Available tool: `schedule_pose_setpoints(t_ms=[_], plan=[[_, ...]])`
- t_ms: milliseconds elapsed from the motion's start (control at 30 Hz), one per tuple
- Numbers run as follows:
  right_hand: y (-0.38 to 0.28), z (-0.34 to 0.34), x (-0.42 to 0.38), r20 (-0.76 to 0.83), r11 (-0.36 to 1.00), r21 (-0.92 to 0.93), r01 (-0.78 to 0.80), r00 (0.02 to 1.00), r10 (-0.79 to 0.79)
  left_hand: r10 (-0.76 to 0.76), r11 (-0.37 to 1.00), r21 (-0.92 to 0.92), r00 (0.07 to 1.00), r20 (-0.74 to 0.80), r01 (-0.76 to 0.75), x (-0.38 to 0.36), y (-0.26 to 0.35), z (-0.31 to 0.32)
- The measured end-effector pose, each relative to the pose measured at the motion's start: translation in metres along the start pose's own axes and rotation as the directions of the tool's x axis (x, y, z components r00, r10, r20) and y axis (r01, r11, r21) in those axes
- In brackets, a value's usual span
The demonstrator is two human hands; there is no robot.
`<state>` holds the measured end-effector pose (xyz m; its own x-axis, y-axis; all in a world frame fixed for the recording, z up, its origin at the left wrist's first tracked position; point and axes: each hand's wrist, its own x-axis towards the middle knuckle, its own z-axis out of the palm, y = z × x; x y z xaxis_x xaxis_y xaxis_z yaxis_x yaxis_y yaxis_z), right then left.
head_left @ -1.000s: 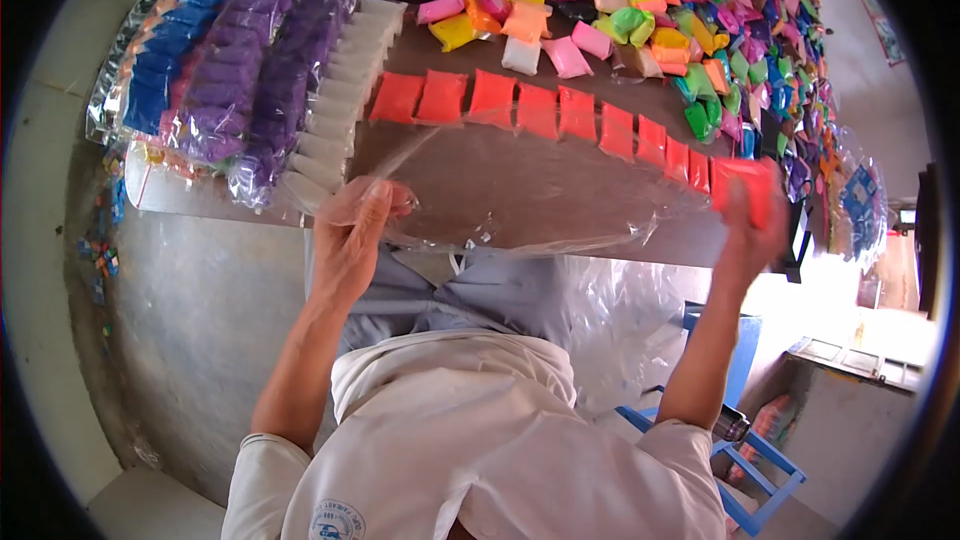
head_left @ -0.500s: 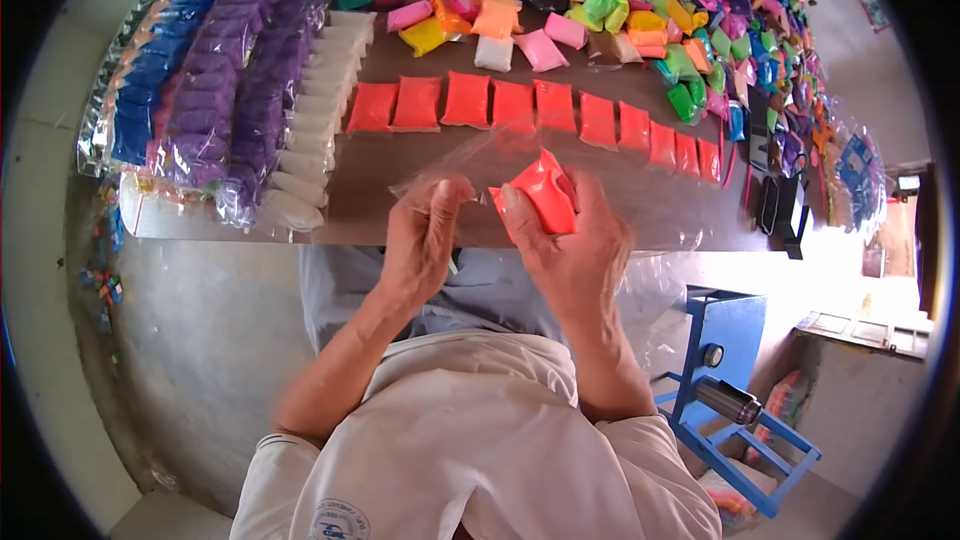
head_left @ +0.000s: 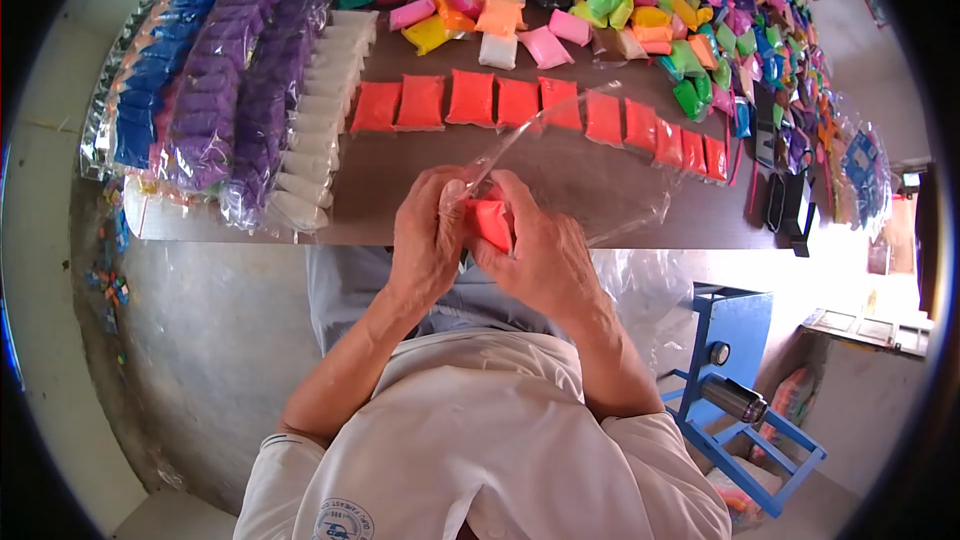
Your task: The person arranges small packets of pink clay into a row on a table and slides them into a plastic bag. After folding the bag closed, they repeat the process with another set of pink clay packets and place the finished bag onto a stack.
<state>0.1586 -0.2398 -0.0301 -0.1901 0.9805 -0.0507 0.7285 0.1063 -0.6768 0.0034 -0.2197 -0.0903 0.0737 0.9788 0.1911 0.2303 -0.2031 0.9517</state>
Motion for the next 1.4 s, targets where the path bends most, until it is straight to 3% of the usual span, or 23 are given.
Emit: schedule_pose_setpoints(t_ms=[33,133,233,433,500,600,767,833,1000,1233,1300,1333,1400], plan=[[0.000,0.001,0.000,0.001,1.000,0.003,0.000,1.000,0.000,0.054,0.997,0.045,0.998,0.016,-0.055,0.000,-0.003,-0.001],[0.000,0.005,0.000,-0.055,0.999,-0.049,-0.017,0.998,0.014,-0.019,1.000,0.024,0.997,0.077,0.017,-0.001,0.000,-0.006],[-0.003,0.010,0.003,-0.069,0.988,-0.139,-0.070,0.996,0.060,0.033,0.998,0.052,0.995,0.095,-0.038,0.001,-0.004,-0.008],[-0.003,0.009,0.002,-0.083,0.994,0.110,-0.003,0.997,0.012,-0.020,0.996,-0.083,0.997,0.078,0.027,0.001,-0.003,-0.011],[0.003,0.009,0.002,-0.067,0.950,0.294,0.101,0.994,-0.085,-0.013,0.995,-0.098,0.997,0.073,0.021,0.001,-0.006,-0.011],[0.011,0.012,0.001,-0.038,0.910,0.387,0.149,0.989,-0.146,-0.038,0.988,-0.143,0.994,0.104,0.053,0.000,-0.008,-0.013],[0.003,0.012,0.004,-0.088,0.991,0.136,0.008,0.996,0.004,-0.051,0.976,-0.201,0.989,0.139,0.079,-0.002,-0.007,-0.014],[0.000,0.013,0.003,-0.137,0.998,0.068,-0.017,0.990,0.026,-0.171,0.935,-0.276,0.964,0.205,0.224,-0.003,-0.004,-0.017],[-0.006,0.023,0.002,-0.130,0.996,-0.085,-0.033,0.991,0.022,-0.108,0.951,-0.259,0.967,0.230,0.168,-0.001,0.001,-0.018],[-0.008,0.020,0.002,-0.073,0.997,-0.059,-0.047,0.996,0.043,-0.114,0.955,-0.237,0.960,0.256,0.177,-0.002,-0.003,-0.021],[-0.001,0.012,0.003,-0.027,0.976,0.168,0.137,0.991,-0.135,-0.155,0.918,-0.325,0.959,0.236,0.228,-0.002,-0.003,-0.020],[0.002,0.006,0.004,-0.026,0.976,0.168,0.137,0.991,-0.135,-0.197,0.870,-0.410,0.956,0.218,0.273,-0.002,-0.002,-0.019],[0.004,-0.006,0.006,0.040,0.966,0.212,0.150,0.986,-0.162,-0.199,0.873,-0.404,0.955,0.218,0.274,-0.001,0.000,-0.019]])
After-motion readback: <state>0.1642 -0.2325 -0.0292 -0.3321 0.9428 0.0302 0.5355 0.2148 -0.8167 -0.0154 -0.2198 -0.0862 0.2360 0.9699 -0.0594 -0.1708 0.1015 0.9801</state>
